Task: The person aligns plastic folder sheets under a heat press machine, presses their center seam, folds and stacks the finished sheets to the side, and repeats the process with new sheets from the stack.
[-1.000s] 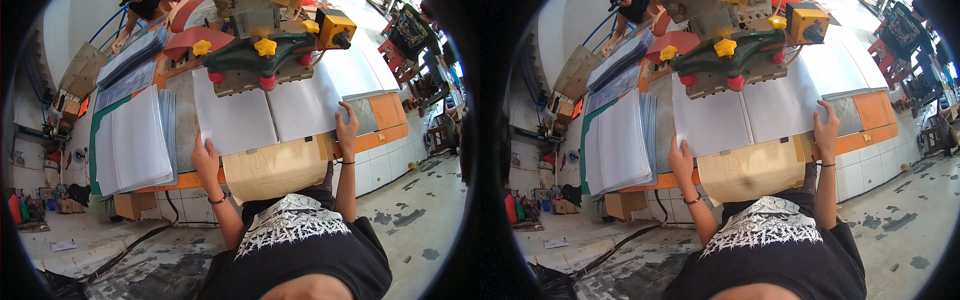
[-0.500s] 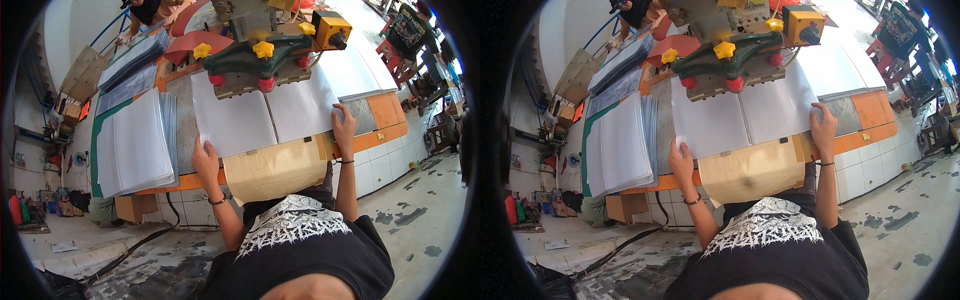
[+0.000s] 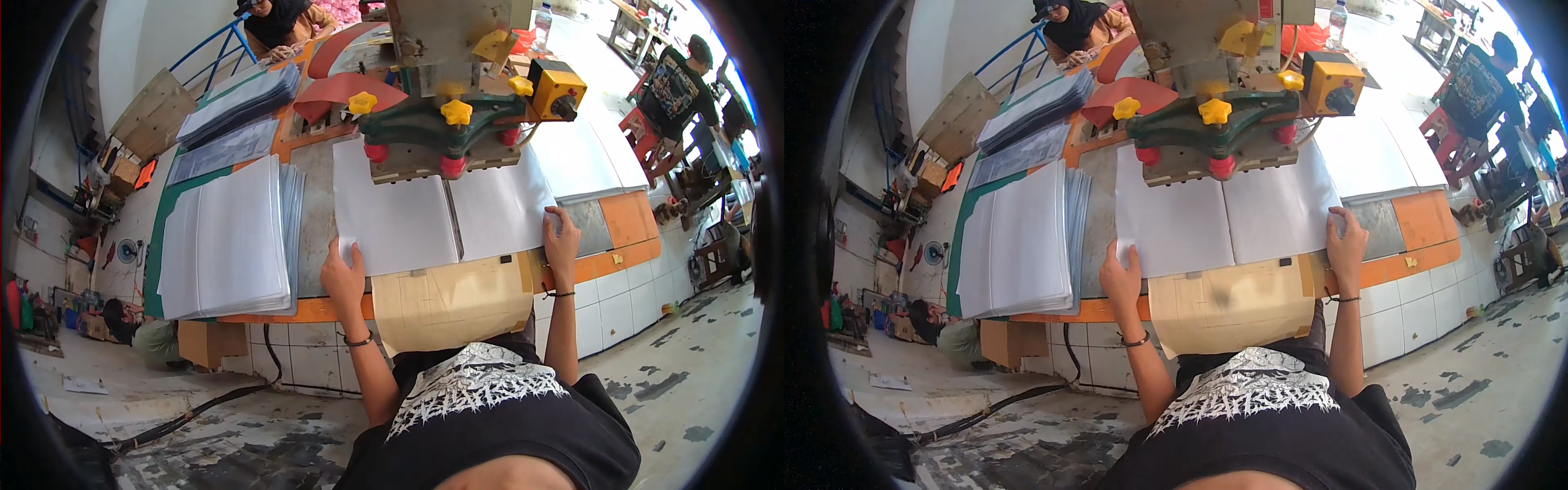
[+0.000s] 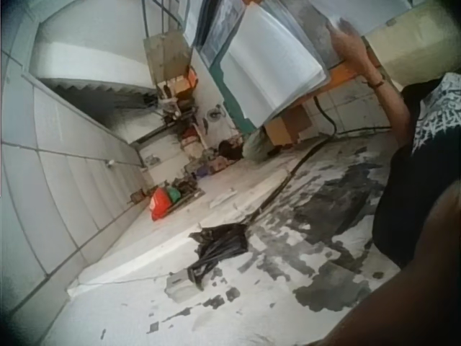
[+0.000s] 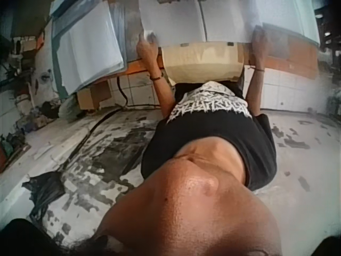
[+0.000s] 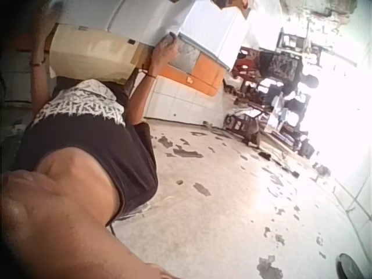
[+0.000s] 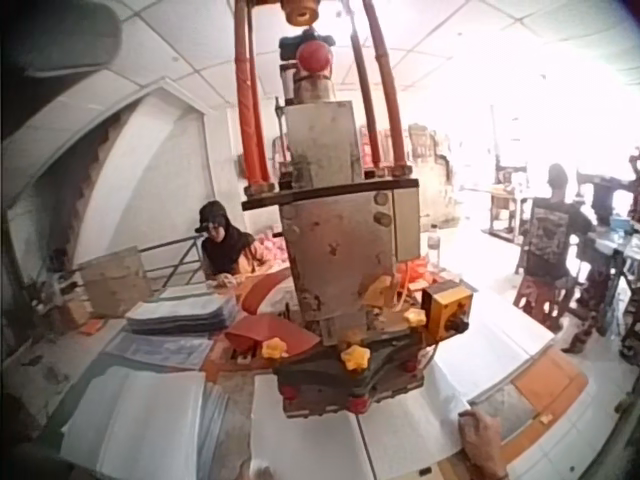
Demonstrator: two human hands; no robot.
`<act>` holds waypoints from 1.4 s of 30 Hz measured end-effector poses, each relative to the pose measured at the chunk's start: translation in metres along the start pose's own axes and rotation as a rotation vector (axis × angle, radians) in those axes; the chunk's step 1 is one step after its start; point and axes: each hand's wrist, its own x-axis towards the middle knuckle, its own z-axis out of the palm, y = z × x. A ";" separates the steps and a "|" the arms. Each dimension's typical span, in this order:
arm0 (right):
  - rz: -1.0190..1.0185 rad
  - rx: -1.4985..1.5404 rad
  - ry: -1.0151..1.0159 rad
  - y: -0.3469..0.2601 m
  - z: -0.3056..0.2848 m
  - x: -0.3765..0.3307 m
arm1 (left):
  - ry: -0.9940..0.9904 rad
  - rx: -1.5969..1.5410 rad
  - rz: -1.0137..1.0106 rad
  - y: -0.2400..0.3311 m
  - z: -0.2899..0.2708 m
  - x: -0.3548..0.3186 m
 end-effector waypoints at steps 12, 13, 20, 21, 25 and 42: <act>-0.013 -0.016 0.013 0.008 0.003 0.002 | -0.009 -0.027 0.023 -0.008 0.007 0.001; -0.019 -0.016 0.012 0.005 0.003 0.002 | -0.015 -0.002 0.021 -0.008 0.005 0.002; 0.036 -0.005 -0.032 -0.008 -0.002 -0.001 | -0.004 -0.014 0.024 -0.008 -0.002 0.000; 0.083 -0.011 -0.059 -0.010 -0.002 -0.002 | -0.007 -0.033 0.008 -0.007 -0.002 -0.001; 0.001 0.003 0.011 0.000 0.000 -0.001 | -0.023 -0.057 0.032 -0.006 0.002 -0.001; 0.033 -0.055 0.017 -0.010 0.001 0.005 | -0.094 -0.073 -0.045 0.001 0.001 0.001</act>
